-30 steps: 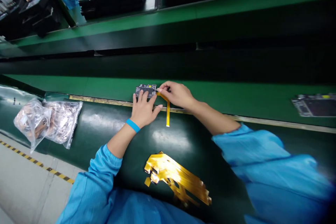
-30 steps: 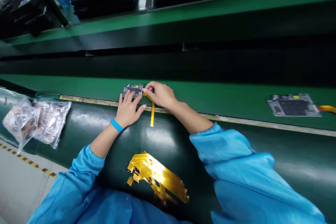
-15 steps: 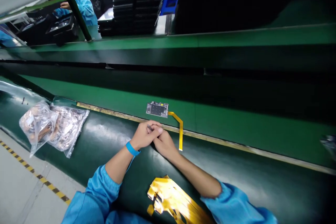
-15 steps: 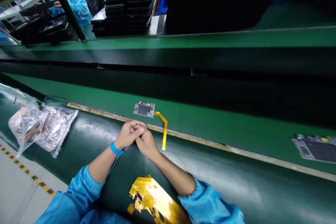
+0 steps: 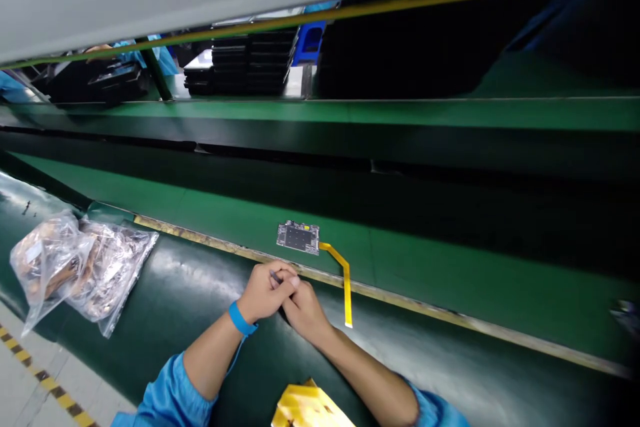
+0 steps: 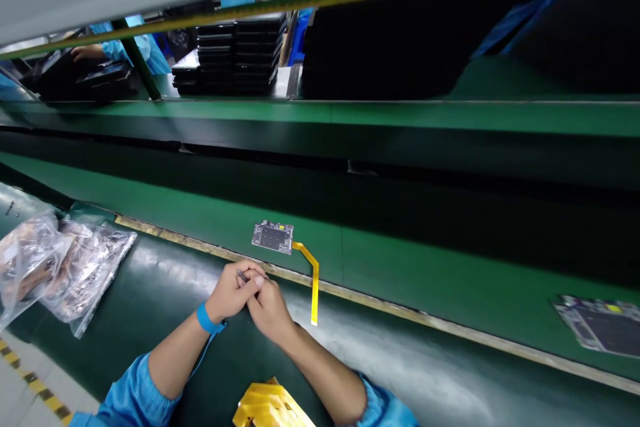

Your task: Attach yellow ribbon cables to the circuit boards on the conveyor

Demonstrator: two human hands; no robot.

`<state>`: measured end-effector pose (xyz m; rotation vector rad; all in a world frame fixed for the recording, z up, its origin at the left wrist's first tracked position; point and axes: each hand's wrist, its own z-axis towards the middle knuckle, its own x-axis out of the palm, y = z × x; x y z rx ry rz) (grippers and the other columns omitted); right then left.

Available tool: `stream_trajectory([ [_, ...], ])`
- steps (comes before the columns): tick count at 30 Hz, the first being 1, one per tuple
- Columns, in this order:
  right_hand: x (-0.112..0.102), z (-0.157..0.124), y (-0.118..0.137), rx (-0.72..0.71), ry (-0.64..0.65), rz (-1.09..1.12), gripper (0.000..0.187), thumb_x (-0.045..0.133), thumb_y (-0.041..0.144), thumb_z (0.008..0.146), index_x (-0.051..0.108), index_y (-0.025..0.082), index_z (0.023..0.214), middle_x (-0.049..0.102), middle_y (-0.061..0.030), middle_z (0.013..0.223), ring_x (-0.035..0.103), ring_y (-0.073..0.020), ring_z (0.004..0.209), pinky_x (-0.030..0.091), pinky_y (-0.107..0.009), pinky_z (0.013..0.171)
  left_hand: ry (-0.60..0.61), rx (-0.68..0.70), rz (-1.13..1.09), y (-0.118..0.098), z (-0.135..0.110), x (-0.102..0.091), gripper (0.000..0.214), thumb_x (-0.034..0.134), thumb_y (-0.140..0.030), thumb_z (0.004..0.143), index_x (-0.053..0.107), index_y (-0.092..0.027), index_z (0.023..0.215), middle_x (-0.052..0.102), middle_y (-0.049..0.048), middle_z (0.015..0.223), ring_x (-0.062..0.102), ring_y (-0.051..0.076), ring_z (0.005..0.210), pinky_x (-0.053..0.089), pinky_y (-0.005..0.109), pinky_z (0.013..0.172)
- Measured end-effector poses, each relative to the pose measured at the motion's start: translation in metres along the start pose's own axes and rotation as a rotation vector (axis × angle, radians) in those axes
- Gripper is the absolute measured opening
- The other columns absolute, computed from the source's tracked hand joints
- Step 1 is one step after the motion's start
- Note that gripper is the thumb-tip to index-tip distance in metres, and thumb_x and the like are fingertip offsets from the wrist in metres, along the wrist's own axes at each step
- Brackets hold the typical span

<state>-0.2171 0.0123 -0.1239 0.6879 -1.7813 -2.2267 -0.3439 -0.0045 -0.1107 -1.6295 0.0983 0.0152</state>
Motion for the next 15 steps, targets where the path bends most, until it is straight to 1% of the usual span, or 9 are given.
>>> stream_trajectory([
  [6,-0.0009,0.0003,-0.0028,-0.006,0.005,-0.02,0.025,0.051,0.028,0.091,0.072,0.022,0.079,0.078,-0.0065,0.079,0.074,-0.0221,0.072,0.059,-0.031,0.069,-0.005,-0.016,0.015,0.0036,0.0007,0.0009,0.039,0.069,-0.051,0.086,0.071,-0.013,0.092,0.067,0.0042,0.077,0.06,0.016,0.072,0.049,0.027,0.071],
  [9,-0.0013,0.0007,-0.0014,-0.011,-0.012,-0.016,0.025,0.052,0.029,0.089,0.073,0.022,0.077,0.079,-0.0066,0.077,0.074,-0.0228,0.07,0.06,-0.031,0.067,-0.005,-0.022,0.006,0.0039,0.0007,0.0019,0.037,0.069,-0.05,0.086,0.072,-0.013,0.092,0.065,0.0029,0.073,0.057,0.015,0.069,0.047,0.026,0.069],
  [12,-0.003,-0.0002,-0.0014,0.002,-0.024,-0.032,0.024,0.054,0.031,0.087,0.075,0.023,0.078,0.079,-0.0067,0.076,0.075,-0.0241,0.07,0.063,-0.033,0.069,-0.015,-0.02,-0.002,0.0039,0.0006,0.0036,0.034,0.072,-0.046,0.085,0.072,-0.013,0.091,0.067,0.0034,0.076,0.059,0.016,0.071,0.048,0.026,0.071],
  [15,-0.0059,-0.0014,-0.0036,0.021,-0.008,-0.053,0.025,0.054,0.033,0.086,0.076,0.024,0.08,0.079,-0.0073,0.078,0.076,-0.0259,0.071,0.064,-0.035,0.07,-0.018,-0.025,-0.011,0.0052,0.0009,0.0054,0.029,0.073,-0.041,0.083,0.073,-0.013,0.09,0.069,0.0044,0.08,0.061,0.016,0.074,0.049,0.026,0.073],
])
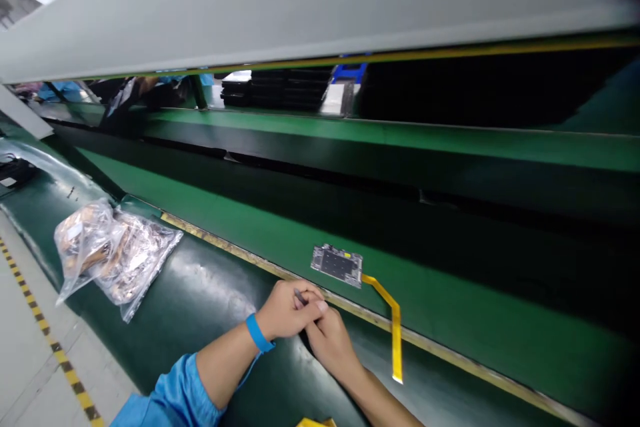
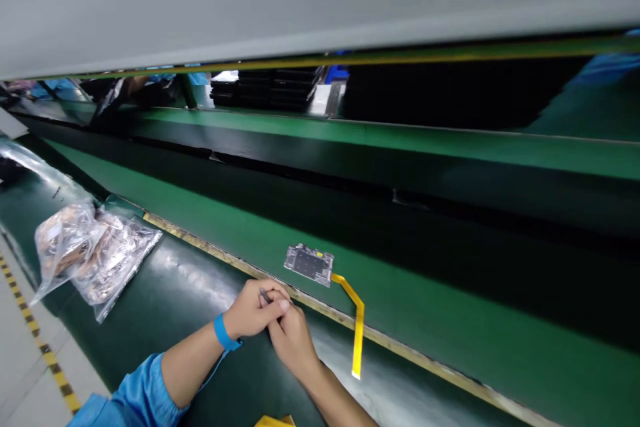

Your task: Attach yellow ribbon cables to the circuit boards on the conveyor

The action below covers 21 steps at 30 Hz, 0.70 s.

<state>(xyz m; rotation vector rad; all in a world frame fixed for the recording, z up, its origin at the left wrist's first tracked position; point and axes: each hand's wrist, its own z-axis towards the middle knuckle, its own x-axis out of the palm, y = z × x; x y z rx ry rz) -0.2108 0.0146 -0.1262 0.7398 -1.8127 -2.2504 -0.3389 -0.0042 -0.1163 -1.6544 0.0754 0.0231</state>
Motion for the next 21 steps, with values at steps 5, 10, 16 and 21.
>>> stream_trajectory([
  [5,-0.003,0.0,-0.005,0.001,0.0,-0.014,0.025,0.055,0.037,0.085,0.076,0.025,0.078,0.08,-0.0077,0.078,0.077,-0.0274,0.071,0.065,-0.036,0.067,-0.007,-0.029,-0.024,0.005,0.0,0.003,0.023,0.073,-0.034,0.082,0.075,-0.012,0.091,0.068,0.0035,0.077,0.057,0.014,0.07,0.047,0.024,0.067],
  [10,-0.004,-0.001,-0.01,-0.004,-0.006,-0.021,0.025,0.055,0.037,0.084,0.076,0.026,0.077,0.08,-0.0078,0.077,0.077,-0.028,0.068,0.065,-0.036,0.063,0.006,-0.06,-0.081,0.006,0.001,0.006,0.029,0.076,-0.039,0.082,0.073,-0.012,0.09,0.061,-0.0001,0.068,0.048,0.01,0.06,0.042,0.022,0.061],
  [16,-0.006,-0.003,-0.018,0.011,0.009,-0.051,0.028,0.054,0.04,0.085,0.078,0.027,0.08,0.081,-0.0087,0.082,0.079,-0.0291,0.073,0.066,-0.037,0.065,-0.008,-0.069,-0.075,0.01,0.002,0.008,0.029,0.076,-0.041,0.081,0.074,-0.013,0.089,0.063,0.001,0.071,0.052,0.012,0.064,0.044,0.023,0.064],
  [21,-0.006,-0.004,-0.023,-0.012,0.027,-0.069,0.03,0.052,0.037,0.086,0.079,0.026,0.084,0.082,-0.0091,0.084,0.079,-0.0291,0.076,0.066,-0.037,0.067,0.0,-0.06,-0.079,0.016,0.003,0.009,0.031,0.076,-0.042,0.082,0.075,-0.012,0.092,0.064,0.0015,0.07,0.052,0.012,0.062,0.044,0.023,0.062],
])
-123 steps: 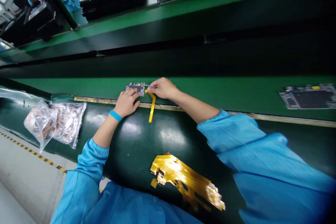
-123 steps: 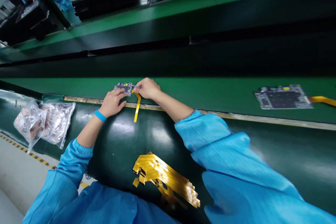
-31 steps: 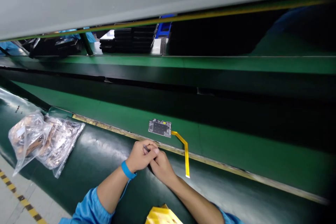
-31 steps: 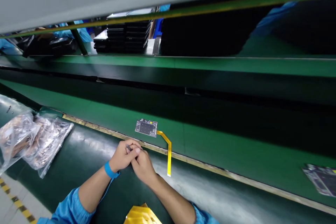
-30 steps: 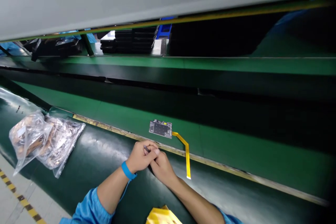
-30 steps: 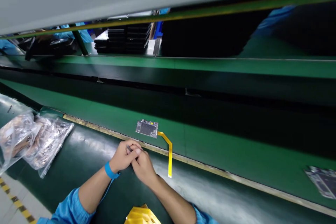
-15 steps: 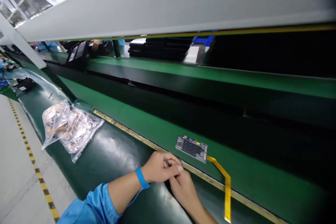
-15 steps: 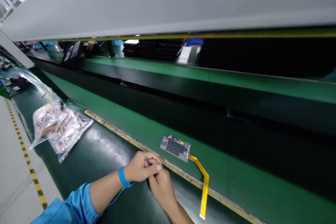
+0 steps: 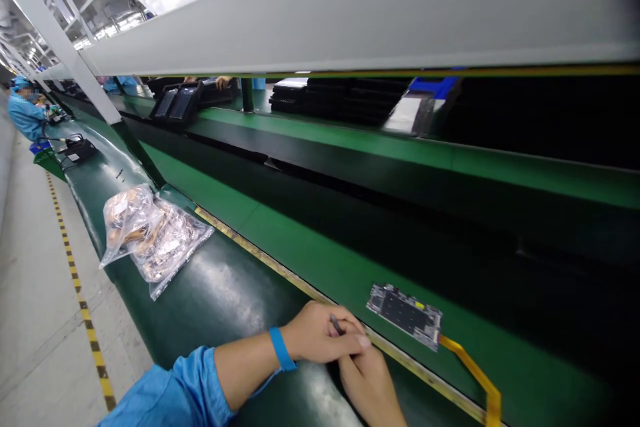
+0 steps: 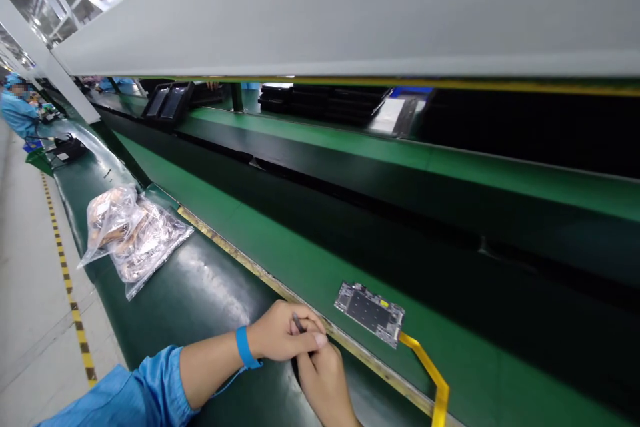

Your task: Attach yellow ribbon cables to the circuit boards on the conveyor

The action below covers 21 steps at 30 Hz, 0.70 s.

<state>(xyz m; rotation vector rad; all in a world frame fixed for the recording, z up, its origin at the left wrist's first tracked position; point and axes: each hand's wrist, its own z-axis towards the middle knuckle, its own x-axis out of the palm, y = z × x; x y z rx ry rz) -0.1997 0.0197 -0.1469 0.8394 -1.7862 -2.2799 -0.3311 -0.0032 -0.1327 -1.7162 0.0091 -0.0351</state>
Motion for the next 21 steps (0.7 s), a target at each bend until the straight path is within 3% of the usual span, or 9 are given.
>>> stream_trajectory([
  [21,0.0027,-0.0011,-0.0073,-0.077,-0.026,-0.018,0.032,0.048,0.032,0.091,0.078,0.023,0.085,0.082,-0.0085,0.082,0.079,-0.0245,0.071,0.063,-0.029,0.061,-0.014,0.012,0.028,0.0008,-0.0007,0.0009,0.028,0.078,-0.034,0.084,0.078,-0.01,0.097,0.069,0.0024,0.076,0.056,0.011,0.066,0.047,0.021,0.066],
])
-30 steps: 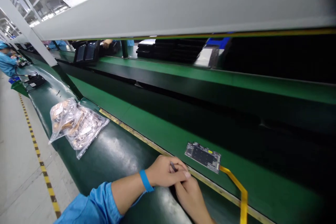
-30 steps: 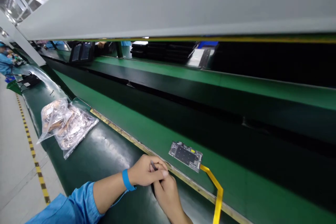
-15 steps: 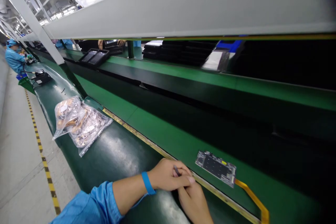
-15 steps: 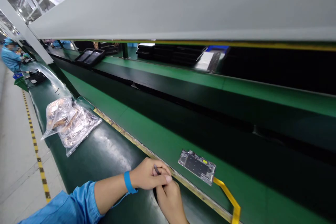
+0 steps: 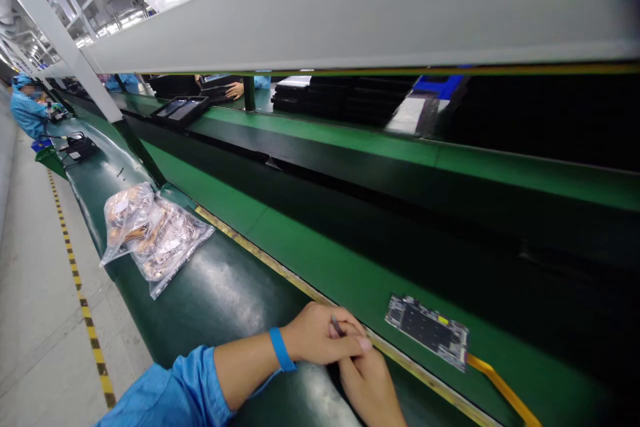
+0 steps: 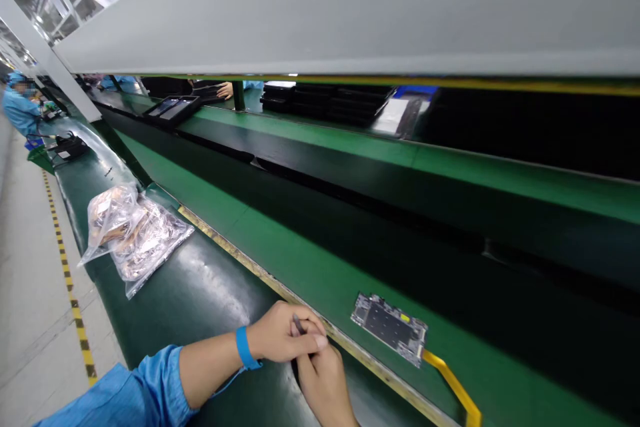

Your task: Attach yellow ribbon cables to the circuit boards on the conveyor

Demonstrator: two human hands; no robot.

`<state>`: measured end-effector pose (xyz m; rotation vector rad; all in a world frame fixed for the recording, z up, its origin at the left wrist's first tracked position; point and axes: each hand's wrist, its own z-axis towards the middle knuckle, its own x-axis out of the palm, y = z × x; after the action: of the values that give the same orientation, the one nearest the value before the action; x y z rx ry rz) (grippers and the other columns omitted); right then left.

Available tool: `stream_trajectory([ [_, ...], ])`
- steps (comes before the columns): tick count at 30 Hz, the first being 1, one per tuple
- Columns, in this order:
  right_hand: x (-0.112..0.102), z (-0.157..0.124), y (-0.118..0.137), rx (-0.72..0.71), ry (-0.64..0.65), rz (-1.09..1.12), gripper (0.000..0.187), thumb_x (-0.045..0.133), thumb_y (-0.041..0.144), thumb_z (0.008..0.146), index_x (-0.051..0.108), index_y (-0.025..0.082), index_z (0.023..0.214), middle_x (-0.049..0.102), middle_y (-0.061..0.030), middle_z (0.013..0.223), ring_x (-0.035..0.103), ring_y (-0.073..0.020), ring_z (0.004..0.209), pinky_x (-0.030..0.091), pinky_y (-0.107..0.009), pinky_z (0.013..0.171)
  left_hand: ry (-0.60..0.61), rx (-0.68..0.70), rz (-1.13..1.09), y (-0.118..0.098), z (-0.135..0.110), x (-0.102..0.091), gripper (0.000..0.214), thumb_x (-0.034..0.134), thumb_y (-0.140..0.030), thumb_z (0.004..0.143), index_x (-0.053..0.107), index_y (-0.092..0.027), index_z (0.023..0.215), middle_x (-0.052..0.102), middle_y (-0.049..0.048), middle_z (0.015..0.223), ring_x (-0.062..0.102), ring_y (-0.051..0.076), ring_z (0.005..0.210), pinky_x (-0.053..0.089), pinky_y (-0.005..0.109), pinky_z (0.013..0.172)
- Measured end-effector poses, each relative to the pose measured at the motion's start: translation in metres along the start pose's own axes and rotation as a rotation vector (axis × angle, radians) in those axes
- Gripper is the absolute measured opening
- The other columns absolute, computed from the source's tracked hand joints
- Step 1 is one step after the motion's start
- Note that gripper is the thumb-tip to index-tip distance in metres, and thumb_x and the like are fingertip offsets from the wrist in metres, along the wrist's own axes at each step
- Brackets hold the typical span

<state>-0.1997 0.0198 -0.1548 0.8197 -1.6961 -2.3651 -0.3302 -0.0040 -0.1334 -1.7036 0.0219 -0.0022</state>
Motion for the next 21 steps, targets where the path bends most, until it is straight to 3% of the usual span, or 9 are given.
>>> stream_trajectory([
  [4,0.001,-0.002,-0.003,-0.034,-0.018,-0.008,0.031,0.049,0.029,0.091,0.079,0.022,0.087,0.082,-0.0093,0.085,0.079,-0.024,0.073,0.064,-0.028,0.063,0.004,-0.022,0.026,-0.002,0.0,-0.001,0.029,0.078,-0.034,0.085,0.08,-0.01,0.101,0.072,0.0035,0.079,0.06,0.012,0.07,0.05,0.023,0.071],
  [10,0.001,-0.003,-0.007,-0.035,-0.028,-0.026,0.031,0.05,0.03,0.091,0.08,0.022,0.089,0.082,-0.0096,0.087,0.08,-0.0244,0.074,0.064,-0.028,0.064,0.002,-0.009,0.0,-0.004,-0.001,-0.001,0.028,0.078,-0.033,0.083,0.08,-0.009,0.098,0.066,0.0011,0.072,0.052,0.01,0.062,0.044,0.02,0.062],
  [21,0.002,-0.005,-0.012,-0.03,-0.01,-0.023,0.032,0.049,0.028,0.092,0.08,0.021,0.093,0.083,-0.0101,0.09,0.08,-0.025,0.078,0.065,-0.03,0.066,0.006,0.01,-0.016,-0.007,0.0,-0.001,0.025,0.077,-0.033,0.082,0.078,-0.01,0.093,0.062,-0.0001,0.068,0.049,0.009,0.061,0.043,0.02,0.061],
])
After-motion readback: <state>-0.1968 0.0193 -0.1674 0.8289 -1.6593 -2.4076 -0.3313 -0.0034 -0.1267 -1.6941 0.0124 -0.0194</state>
